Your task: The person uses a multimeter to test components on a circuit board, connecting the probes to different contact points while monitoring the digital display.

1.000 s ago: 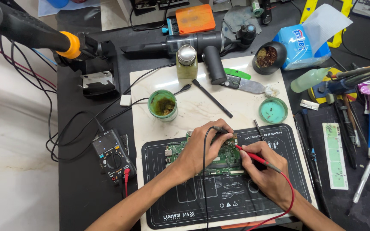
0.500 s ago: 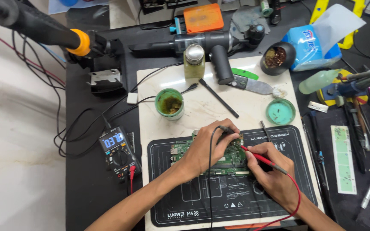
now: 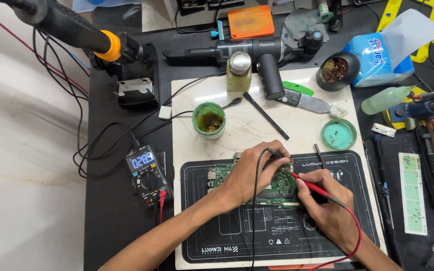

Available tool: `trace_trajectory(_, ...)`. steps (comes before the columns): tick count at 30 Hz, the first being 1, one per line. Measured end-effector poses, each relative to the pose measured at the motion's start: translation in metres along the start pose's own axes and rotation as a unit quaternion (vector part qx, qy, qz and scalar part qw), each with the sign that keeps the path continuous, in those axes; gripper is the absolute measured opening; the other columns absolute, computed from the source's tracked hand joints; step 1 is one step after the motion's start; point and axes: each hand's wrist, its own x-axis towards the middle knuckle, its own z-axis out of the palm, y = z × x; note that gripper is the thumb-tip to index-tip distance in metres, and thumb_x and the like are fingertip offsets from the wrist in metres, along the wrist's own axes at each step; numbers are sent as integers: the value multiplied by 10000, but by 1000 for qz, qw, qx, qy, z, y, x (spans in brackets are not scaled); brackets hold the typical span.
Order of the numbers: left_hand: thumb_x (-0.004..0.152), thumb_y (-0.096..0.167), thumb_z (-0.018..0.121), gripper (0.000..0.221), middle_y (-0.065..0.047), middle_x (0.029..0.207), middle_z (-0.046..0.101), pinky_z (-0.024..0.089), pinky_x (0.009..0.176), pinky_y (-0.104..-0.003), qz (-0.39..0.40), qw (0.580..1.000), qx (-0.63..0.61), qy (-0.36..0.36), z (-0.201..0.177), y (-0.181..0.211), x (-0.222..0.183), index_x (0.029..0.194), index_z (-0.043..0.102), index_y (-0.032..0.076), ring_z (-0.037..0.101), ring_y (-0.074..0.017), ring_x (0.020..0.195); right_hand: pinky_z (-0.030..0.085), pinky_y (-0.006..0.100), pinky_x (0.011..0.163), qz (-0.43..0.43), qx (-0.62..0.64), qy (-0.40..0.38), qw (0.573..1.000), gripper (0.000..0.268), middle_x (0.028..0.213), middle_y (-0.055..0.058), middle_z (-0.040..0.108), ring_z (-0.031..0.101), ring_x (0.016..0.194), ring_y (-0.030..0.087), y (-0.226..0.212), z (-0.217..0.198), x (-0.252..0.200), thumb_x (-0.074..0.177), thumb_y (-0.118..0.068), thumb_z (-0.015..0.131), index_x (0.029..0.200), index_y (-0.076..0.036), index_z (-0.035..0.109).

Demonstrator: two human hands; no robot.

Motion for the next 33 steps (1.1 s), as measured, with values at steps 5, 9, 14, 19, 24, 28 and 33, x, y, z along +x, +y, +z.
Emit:
trace_trajectory(5,993,120,641,115,-149,916,725,560,734,-362,21,1000,-5,8,1,-4,-1,1026,642,9,740,-280,831,557,250,623,-16,5,23,1000,155,886,89,750,720,731,115,4,2,-4,882,-75,737,1005,-3,676)
trace_trajectory(9,993,130,650,117,-149,907,728,558,706,-364,19,999,-6,25,5,-7,-3,1037,650,21,740,-278,802,510,225,599,-9,26,67,997,154,854,63,704,652,690,89,11,6,-8,920,-56,733,1034,-1,644)
trace_trajectory(14,996,147,661,136,-142,904,732,568,693,-362,15,999,-15,36,9,-11,-6,1057,650,26,744,-263,792,493,217,592,10,35,72,997,144,835,67,688,640,694,81,18,9,-13,946,-41,723,1054,4,639)
trace_trajectory(19,1011,160,644,146,-132,927,744,571,698,-346,6,999,-27,25,7,-13,-8,1075,638,28,751,-240,806,519,201,604,3,56,63,996,147,880,63,694,663,728,67,20,11,-13,964,-46,708,1064,3,613)
trace_trajectory(24,1012,167,626,144,-122,895,755,572,685,-336,-20,999,-35,15,6,-9,-5,1066,650,36,756,-224,776,499,211,583,18,30,70,997,149,836,69,692,649,692,78,17,9,-13,942,-41,720,1051,12,633)
trace_trajectory(28,1003,150,626,133,-125,896,751,570,701,-340,-28,999,-38,24,2,-4,-5,1046,647,26,760,-231,787,482,217,565,23,43,61,997,138,805,53,681,616,660,67,15,8,-10,925,-48,721,1031,0,647)
trace_trajectory(33,976,132,637,124,-132,903,751,568,712,-341,-17,999,-17,30,1,4,-1,1022,666,20,761,-256,815,497,228,561,13,29,51,998,135,791,44,696,636,640,72,11,4,-6,898,-74,736,998,-16,666)
